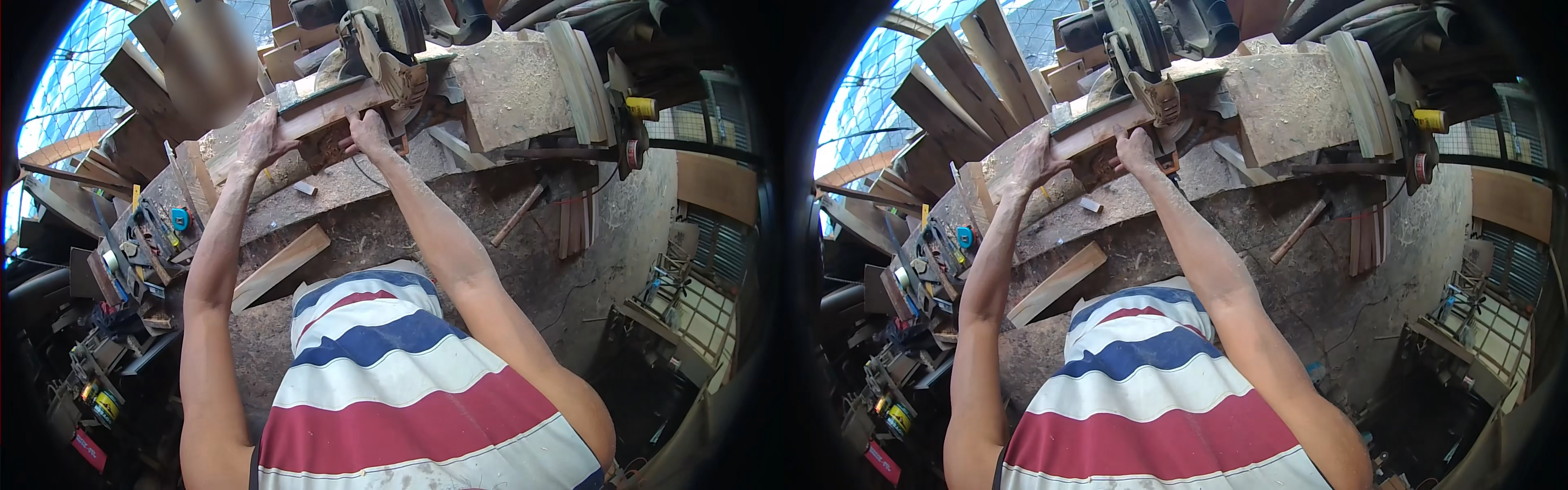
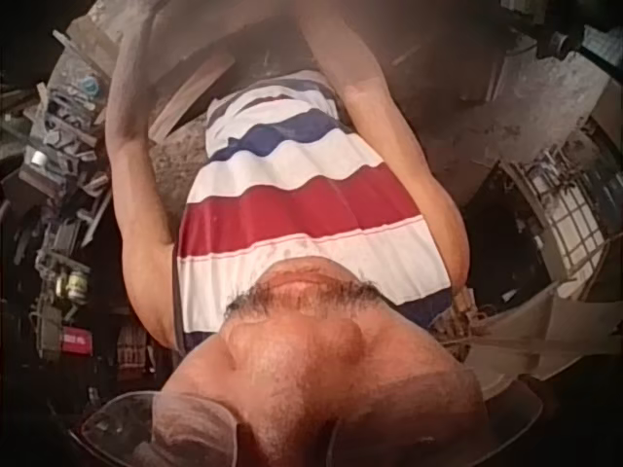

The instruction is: Cutting wooden boards using a miter saw and marking measurements with a pencil.

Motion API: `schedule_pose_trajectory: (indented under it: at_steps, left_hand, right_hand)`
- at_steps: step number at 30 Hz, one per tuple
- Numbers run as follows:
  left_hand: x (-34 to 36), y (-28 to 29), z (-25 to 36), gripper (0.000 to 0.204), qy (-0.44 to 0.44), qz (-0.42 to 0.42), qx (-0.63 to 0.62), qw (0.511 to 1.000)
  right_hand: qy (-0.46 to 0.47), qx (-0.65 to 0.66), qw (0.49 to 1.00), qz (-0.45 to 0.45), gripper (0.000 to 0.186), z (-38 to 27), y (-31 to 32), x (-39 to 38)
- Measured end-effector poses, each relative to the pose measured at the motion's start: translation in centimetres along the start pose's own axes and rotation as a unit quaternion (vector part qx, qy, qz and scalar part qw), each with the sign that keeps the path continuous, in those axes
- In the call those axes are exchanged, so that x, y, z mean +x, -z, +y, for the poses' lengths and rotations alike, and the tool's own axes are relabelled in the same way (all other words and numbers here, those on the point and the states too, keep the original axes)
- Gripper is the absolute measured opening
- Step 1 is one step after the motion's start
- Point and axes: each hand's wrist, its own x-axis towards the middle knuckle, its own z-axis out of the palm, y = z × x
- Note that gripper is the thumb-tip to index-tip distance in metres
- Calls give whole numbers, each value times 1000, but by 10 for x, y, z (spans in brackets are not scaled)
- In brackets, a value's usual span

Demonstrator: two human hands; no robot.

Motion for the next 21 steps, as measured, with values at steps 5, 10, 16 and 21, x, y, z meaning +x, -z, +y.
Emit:
schedule_pose_trajectory:
  at_steps: [5, 10, 16, 21]
  left_hand:
    - [5, -7, -8, 82, -13, 22, 18, 999]
    - [3, -14, -22, 86, -12, 14, -10, 1000]
    - [4, -21, -27, 85, -81, 106, 10, 991]
    - [3, -23, -27, 84, -55, 93, 25, 994]
  right_hand:
    - [36, -173, 956, -236, 52, -83, 10, -98]
    - [443, -184, 876, 50, 40, -241, 111, -182]
    - [336, -520, 752, 225, 77, -337, 125, -58]
    - [236, -398, 874, 149, 52, -343, 120, -3]
